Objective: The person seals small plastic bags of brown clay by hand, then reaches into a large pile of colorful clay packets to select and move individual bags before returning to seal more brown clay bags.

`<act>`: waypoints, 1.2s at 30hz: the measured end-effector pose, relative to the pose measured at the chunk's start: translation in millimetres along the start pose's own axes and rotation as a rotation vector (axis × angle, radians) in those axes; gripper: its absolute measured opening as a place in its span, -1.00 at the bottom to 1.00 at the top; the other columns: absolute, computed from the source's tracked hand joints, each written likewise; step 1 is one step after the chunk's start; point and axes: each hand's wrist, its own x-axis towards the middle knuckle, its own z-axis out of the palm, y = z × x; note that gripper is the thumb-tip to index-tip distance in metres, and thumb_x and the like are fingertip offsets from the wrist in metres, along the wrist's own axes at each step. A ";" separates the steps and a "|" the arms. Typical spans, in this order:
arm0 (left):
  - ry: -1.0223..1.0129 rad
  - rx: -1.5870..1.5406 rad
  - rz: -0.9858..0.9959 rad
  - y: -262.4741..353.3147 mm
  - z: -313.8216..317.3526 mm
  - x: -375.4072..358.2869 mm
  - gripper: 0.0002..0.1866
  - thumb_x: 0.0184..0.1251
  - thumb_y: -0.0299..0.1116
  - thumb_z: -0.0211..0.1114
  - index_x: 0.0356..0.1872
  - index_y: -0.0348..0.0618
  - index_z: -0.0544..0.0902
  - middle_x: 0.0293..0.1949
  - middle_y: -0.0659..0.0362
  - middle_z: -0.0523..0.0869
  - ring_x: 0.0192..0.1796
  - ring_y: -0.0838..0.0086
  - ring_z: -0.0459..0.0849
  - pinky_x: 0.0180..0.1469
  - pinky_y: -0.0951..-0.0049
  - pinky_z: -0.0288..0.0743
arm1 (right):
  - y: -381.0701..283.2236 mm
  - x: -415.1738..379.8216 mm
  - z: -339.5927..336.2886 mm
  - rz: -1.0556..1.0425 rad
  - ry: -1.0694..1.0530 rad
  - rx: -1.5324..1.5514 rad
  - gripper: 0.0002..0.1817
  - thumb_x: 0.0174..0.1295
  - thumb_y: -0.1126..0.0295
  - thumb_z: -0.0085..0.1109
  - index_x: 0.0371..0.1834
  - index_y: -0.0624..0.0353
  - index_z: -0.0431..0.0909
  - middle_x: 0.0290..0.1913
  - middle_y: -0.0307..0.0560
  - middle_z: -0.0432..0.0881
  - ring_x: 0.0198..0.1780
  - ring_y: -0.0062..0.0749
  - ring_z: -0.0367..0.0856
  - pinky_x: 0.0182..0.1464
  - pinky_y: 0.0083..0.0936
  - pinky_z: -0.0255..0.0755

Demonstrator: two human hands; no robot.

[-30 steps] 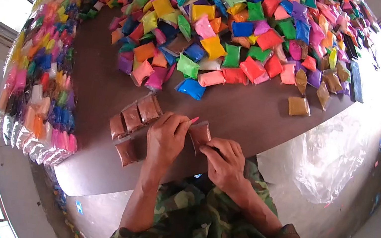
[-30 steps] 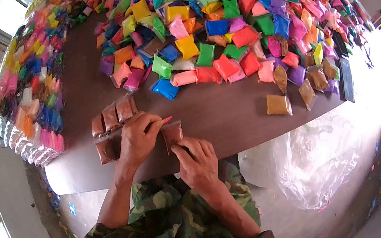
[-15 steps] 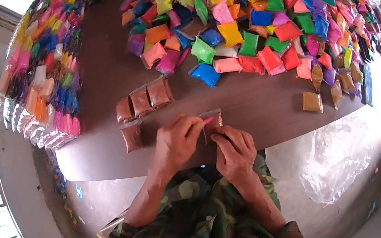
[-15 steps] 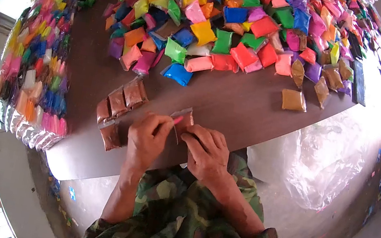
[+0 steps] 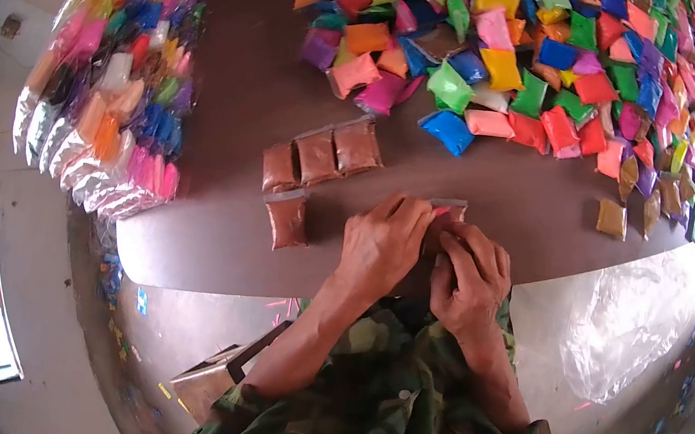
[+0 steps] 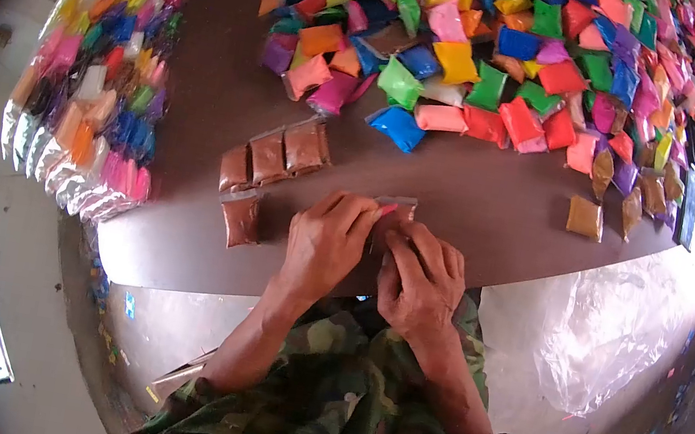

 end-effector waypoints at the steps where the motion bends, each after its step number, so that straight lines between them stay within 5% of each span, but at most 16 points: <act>1: 0.008 0.017 0.000 -4.4 2.9 3.3 -0.92 0.45 -0.39 0.42 -0.19 -0.16 0.74 -0.28 0.04 0.75 -0.28 -0.01 0.76 -0.26 0.09 0.64 | -0.5 -0.7 0.3 -0.001 -0.004 -0.006 -0.62 0.08 0.54 0.39 0.03 0.14 0.76 0.15 -0.08 0.71 0.02 -0.08 0.71 0.11 -0.24 0.52; 12: 0.065 -0.112 0.025 -1.8 -2.9 -26.2 -0.93 0.47 -0.41 0.41 -0.23 -0.16 0.71 -0.29 0.06 0.72 -0.34 0.00 0.73 -0.34 0.09 0.60 | 2.2 -2.5 2.4 0.029 0.011 -0.017 -0.69 0.15 0.54 0.40 0.00 0.14 0.77 0.24 -0.05 0.73 0.16 -0.02 0.70 0.24 -0.20 0.53; 21: 0.076 -0.020 -0.021 -12.1 0.0 -4.4 -0.92 0.45 -0.40 0.43 -0.22 -0.15 0.71 -0.28 0.05 0.73 -0.30 -0.02 0.75 -0.30 0.10 0.62 | -6.9 7.0 0.4 0.050 0.002 0.006 -0.62 0.17 0.51 0.43 0.10 0.16 0.78 0.13 -0.08 0.72 0.13 -0.07 0.69 0.20 -0.19 0.51; 24: 0.092 -0.118 -0.025 -2.6 -9.0 -15.1 -0.92 0.42 -0.42 0.45 -0.22 -0.16 0.71 -0.29 0.03 0.74 -0.29 -0.03 0.76 -0.30 0.10 0.62 | -12.7 12.5 -4.0 0.086 -0.077 0.004 -0.61 0.15 0.55 0.40 0.11 0.24 0.77 0.19 0.06 0.72 0.19 0.00 0.68 0.25 -0.17 0.54; 27: 0.085 -0.128 -0.039 0.7 -8.6 -27.9 -0.91 0.40 -0.44 0.46 -0.24 -0.17 0.71 -0.31 0.01 0.74 -0.29 -0.03 0.76 -0.31 0.10 0.62 | -8.3 13.3 0.9 0.061 -0.052 -0.036 -0.63 0.20 0.48 0.42 0.11 0.16 0.78 0.18 -0.10 0.70 0.19 -0.11 0.66 0.22 -0.18 0.49; 36: 0.160 -0.048 -0.086 -19.3 -12.2 -20.0 -0.92 0.40 -0.46 0.46 -0.25 -0.18 0.70 -0.32 0.01 0.75 -0.29 0.01 0.78 -0.31 0.10 0.62 | 0.3 10.2 9.2 0.013 -0.001 -0.066 -0.71 0.20 0.53 0.44 0.01 0.13 0.80 0.18 -0.17 0.71 0.18 -0.09 0.67 0.20 -0.19 0.51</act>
